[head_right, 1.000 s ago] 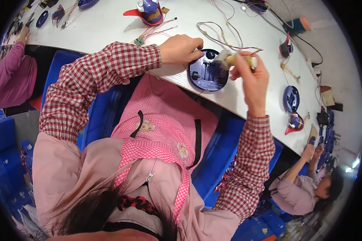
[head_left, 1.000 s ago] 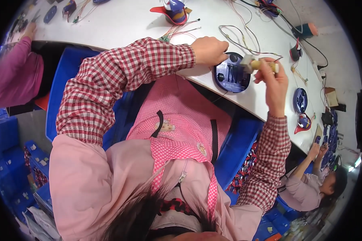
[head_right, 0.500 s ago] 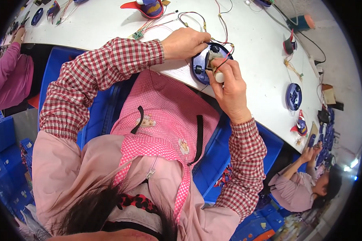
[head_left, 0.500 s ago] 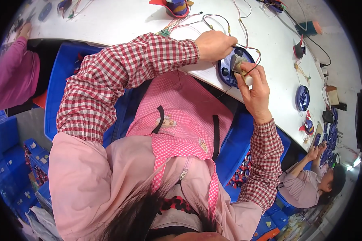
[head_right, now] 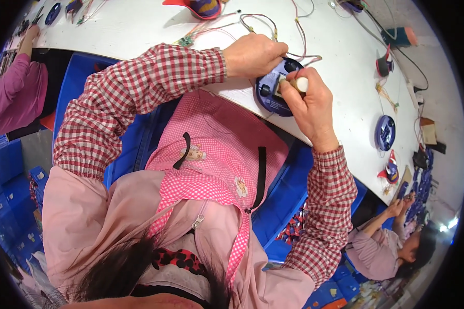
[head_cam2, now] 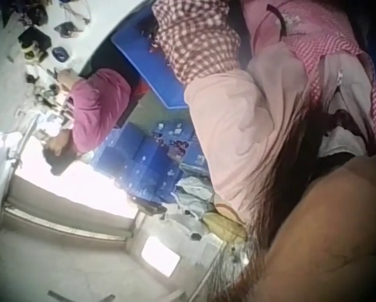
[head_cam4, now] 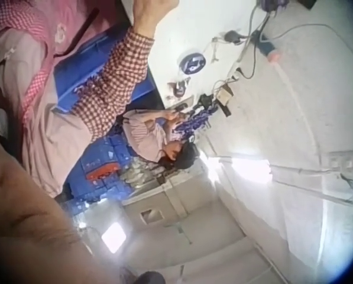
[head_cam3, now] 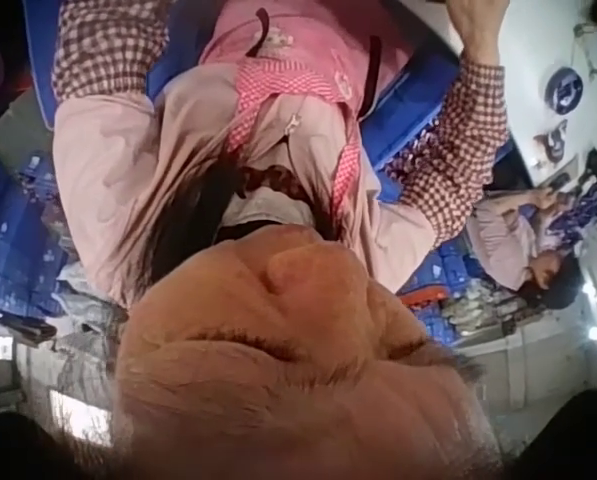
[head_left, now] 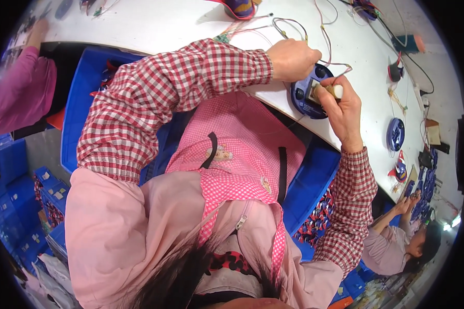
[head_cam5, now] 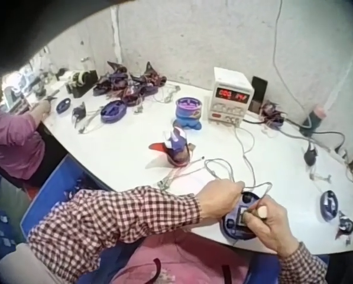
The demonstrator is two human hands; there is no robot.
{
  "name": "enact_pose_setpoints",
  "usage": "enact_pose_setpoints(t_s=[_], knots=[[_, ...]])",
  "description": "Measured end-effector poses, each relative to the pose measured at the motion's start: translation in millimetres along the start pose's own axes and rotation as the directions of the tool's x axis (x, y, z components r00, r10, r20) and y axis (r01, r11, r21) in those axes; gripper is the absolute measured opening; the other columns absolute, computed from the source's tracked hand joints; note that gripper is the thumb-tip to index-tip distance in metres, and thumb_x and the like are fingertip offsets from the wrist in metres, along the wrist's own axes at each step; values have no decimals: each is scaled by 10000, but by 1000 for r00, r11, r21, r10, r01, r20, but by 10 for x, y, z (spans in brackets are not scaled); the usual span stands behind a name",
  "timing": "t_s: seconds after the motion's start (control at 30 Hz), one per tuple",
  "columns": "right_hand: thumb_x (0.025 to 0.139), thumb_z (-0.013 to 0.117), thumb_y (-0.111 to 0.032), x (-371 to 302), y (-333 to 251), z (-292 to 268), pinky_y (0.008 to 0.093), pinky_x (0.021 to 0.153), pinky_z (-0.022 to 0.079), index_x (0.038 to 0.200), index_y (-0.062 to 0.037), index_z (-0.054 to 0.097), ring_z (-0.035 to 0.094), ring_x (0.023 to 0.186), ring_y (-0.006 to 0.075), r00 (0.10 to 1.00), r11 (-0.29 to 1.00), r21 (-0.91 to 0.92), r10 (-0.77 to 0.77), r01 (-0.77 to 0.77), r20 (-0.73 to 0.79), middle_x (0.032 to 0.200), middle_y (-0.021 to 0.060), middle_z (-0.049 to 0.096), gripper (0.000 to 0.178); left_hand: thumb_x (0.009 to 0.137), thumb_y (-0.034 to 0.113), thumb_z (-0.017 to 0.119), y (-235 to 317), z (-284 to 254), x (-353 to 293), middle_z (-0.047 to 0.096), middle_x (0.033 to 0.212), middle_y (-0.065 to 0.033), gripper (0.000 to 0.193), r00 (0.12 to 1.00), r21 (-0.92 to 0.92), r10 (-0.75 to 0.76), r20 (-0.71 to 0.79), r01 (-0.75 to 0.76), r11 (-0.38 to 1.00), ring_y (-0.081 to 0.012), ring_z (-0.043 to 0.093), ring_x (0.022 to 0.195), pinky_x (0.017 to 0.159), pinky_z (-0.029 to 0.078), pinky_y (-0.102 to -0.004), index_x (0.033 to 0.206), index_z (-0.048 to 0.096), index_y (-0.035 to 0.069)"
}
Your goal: Connecting wires of toy components to a testing jig and organizing them in bins.
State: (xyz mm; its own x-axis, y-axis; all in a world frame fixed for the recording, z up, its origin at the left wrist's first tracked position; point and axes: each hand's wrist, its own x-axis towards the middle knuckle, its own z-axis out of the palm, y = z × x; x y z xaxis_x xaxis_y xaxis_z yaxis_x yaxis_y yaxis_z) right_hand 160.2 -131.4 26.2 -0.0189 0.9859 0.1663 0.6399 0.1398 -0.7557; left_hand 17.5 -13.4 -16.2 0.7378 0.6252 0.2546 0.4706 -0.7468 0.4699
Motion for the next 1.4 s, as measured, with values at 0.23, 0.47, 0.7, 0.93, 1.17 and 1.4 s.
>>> enact_pose_setpoints(t_s=[0.23,0.47,0.7,0.93,1.17,1.4], knots=[[816,640,-66,-63,98,63,242,538,435,879,-3,541,528,610,105,998,999,51,-6,9,-57,792,54,588,133,801,182,612,260,-312,-614,590,859,-161,203,916,-286,68,-396,-194,939,-298,595,784,643,486,-367,942,589,38],[826,619,-30,-464,-116,78,227,635,427,979,19,556,509,698,115,944,993,110,-14,53,-331,861,76,547,173,708,80,718,129,-216,-2374,535,952,-144,381,881,-239,-66,-468,-54,969,-279,542,854,692,472,-339,1039,550,-6],[853,588,-68,163,-922,771,251,676,439,1058,23,564,553,782,168,951,958,28,-279,285,-136,902,114,567,225,751,119,718,-435,110,-2435,356,1224,-172,681,741,-494,-579,-340,383,781,-226,439,1114,792,480,-314,1284,324,-37],[848,576,-243,1839,-254,1189,290,685,467,1005,7,643,604,715,210,929,939,333,197,-87,-313,787,100,654,303,869,172,617,-572,244,-2356,502,1105,-123,541,749,-958,-662,31,211,194,-192,563,947,782,500,-290,1283,339,-38],[816,588,-322,2293,10,1454,325,719,486,964,-48,676,641,779,221,946,942,-127,293,-311,-142,878,113,683,324,927,144,524,-649,183,-2454,534,1008,-87,309,761,-981,-640,107,186,58,-152,604,788,738,505,-264,1157,485,-59],[796,609,-250,2341,94,1480,345,744,485,955,-57,673,641,797,257,994,975,-194,93,-104,-62,858,137,676,258,922,135,536,-707,41,-2490,519,912,-53,256,752,-967,-657,49,199,156,-116,587,760,690,493,-227,1091,553,-56]])
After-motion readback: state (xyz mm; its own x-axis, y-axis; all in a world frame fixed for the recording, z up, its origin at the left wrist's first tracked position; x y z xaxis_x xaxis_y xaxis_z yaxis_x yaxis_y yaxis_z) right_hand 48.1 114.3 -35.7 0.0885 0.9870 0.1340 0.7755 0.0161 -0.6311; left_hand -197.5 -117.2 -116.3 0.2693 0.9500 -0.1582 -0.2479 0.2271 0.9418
